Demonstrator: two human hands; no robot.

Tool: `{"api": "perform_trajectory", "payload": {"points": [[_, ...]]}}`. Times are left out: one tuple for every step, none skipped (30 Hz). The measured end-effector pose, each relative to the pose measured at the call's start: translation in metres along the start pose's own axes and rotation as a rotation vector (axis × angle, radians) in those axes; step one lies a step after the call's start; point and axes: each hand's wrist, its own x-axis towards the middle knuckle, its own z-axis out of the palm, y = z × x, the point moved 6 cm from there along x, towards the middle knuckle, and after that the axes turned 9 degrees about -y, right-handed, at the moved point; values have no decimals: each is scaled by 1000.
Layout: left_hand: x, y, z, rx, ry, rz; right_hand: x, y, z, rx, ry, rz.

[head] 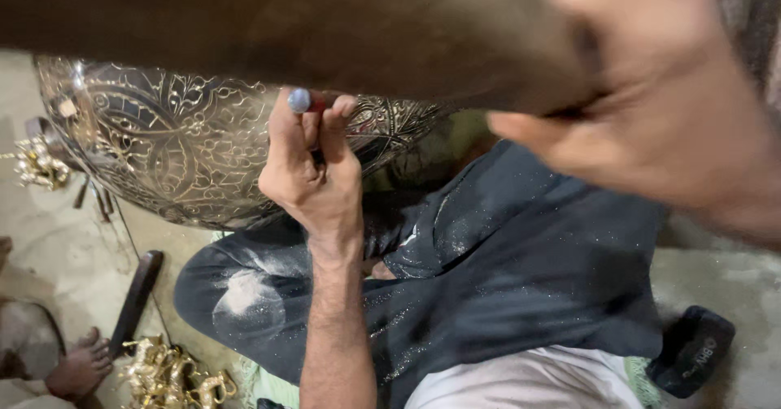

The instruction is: The person is engraving intricate floral patterns onto a large brass vase using a chisel and hammer. They repeatedly strike the chisel to create detailed designs on the vase's surface.

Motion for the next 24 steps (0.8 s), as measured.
{"api": "perform_trajectory", "payload": {"points": [[-1,-4,-1,69,19,-3,2,-6,-1,-89,-14,4],[-2,-5,-2,115,25,23,3,-10,-2,-177,-28,8],[-3,-6,-4,164,33,47,0,-13,-3,-341,-75,62],[-5,-8,-5,212,40,72,0,-15,-5,-333,-64,56],[-6,-12,-6,211,38,53,-1,-17,-6,-319,-55,51],[-7,-16,-7,210,35,35,2,-18,-6,-133,14,-16],[-8,-20,-7,211,33,14,2,-19,-8,54,82,-85],[-8,-21,-7,221,27,41,0,-17,-3,-158,38,-31],[-6,-21,-6,230,20,72,-2,-15,1,-372,-4,25],[-4,-20,-5,239,13,103,-4,-12,4,-586,-47,82],[-3,-21,-6,201,15,98,-5,-12,3,-449,-16,52],[-4,-19,-7,162,17,94,-4,-11,2,-313,16,21],[-5,-18,-7,123,19,82,-5,-11,2,-177,41,-12],[-3,-17,-6,138,5,103,-4,-7,6,-212,-2,31],[-3,-16,-6,158,-10,120,-2,-4,10,-243,-48,72],[-2,-13,-7,178,-26,136,-2,-2,13,-274,-94,112],[-1,-14,-7,171,-28,93,-1,-1,12,-308,-87,118],[0,-13,-7,164,-31,50,-2,-2,10,-342,-79,123],[0,-14,-6,152,-35,2,-2,-3,8,-379,-77,130],[2,-12,-5,133,-43,12,-1,1,9,-294,-114,172],[2,-11,-6,116,-49,17,-1,4,11,-206,-157,209],[2,-10,-6,99,-54,21,-2,6,13,-119,-199,246],[2,-8,-7,136,-60,38,-3,4,12,-212,-190,242],[3,-6,-7,173,-65,54,-4,3,10,-305,-180,237]]}}
